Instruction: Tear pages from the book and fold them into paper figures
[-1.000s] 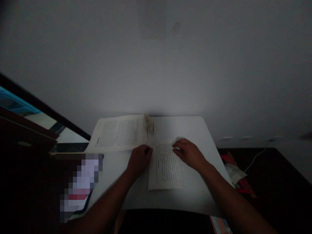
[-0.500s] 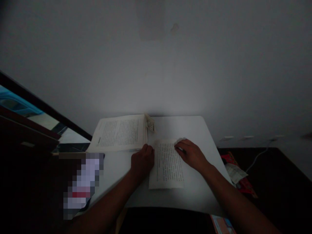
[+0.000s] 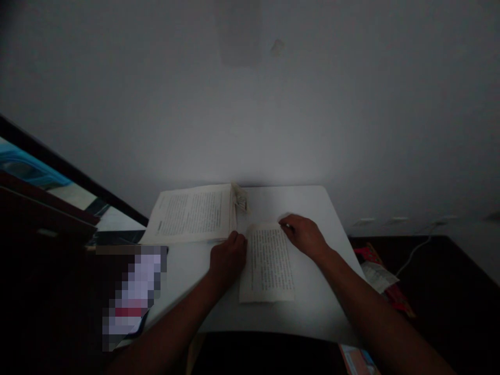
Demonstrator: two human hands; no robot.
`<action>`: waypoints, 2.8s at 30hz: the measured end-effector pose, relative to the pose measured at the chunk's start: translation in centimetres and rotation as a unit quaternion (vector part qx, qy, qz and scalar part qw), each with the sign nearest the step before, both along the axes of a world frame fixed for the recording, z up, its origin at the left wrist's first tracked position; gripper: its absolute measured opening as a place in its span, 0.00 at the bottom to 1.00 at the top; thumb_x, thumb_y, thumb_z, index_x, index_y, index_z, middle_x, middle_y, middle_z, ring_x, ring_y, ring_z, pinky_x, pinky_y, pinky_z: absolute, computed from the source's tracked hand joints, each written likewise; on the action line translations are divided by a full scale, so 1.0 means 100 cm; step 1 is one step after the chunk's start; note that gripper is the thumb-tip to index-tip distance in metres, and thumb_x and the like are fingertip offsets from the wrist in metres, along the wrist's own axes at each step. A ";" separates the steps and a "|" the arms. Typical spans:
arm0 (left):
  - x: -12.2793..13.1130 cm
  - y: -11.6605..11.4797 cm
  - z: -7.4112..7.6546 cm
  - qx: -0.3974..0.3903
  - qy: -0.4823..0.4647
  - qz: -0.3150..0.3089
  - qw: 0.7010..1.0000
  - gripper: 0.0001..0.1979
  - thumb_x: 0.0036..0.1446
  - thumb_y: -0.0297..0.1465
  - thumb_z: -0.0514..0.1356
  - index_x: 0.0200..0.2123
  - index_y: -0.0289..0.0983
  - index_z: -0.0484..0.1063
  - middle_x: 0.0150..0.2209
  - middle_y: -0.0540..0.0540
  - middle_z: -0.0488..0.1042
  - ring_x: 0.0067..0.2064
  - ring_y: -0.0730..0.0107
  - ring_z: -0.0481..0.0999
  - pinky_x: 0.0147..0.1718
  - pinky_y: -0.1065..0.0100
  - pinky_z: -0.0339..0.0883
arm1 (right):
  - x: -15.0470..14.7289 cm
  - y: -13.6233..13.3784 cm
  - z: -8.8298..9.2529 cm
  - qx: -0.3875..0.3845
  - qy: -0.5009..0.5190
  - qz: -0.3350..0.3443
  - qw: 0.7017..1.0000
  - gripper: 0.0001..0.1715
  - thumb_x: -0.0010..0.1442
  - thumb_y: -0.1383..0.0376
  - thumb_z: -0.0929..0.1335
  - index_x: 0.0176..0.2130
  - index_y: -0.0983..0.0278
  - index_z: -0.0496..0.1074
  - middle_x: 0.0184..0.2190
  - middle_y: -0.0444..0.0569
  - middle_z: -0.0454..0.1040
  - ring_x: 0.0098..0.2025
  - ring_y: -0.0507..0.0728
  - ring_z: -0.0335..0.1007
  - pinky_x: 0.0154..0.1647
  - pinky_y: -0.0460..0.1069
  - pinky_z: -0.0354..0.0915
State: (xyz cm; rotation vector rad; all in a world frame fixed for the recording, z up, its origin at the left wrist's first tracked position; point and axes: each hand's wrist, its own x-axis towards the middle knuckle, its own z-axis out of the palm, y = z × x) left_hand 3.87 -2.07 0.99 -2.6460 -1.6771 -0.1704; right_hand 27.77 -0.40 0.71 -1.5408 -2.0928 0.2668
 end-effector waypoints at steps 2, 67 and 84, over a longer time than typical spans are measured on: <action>0.000 0.000 0.000 0.002 -0.001 0.001 1.000 0.11 0.59 0.24 0.46 0.34 0.36 0.67 0.35 0.45 0.69 0.29 0.66 0.72 0.22 0.69 0.61 | 0.001 0.004 -0.002 0.001 -0.006 -0.006 1.000 0.11 0.59 0.64 0.63 0.39 0.62 0.74 0.37 0.49 0.77 0.35 0.57 0.74 0.38 0.52 0.69; 0.001 0.000 0.004 0.010 -0.064 0.061 0.996 0.12 0.62 0.33 0.48 0.33 0.37 0.68 0.34 0.47 0.74 0.29 0.67 0.74 0.23 0.69 0.56 | 0.022 -0.049 0.008 -0.089 -0.046 0.124 0.987 0.59 0.36 0.42 0.73 0.61 0.59 0.55 0.59 0.55 0.62 0.60 0.66 0.53 0.59 0.61 0.51; 0.000 0.000 0.002 0.017 -0.068 0.060 0.996 0.11 0.61 0.34 0.49 0.33 0.37 0.69 0.34 0.47 0.74 0.28 0.66 0.74 0.22 0.69 0.55 | 0.005 -0.059 0.022 -0.206 -0.150 0.145 0.956 0.75 0.31 0.44 0.74 0.66 0.63 0.37 0.67 0.60 0.31 0.67 0.72 0.27 0.62 0.66 0.29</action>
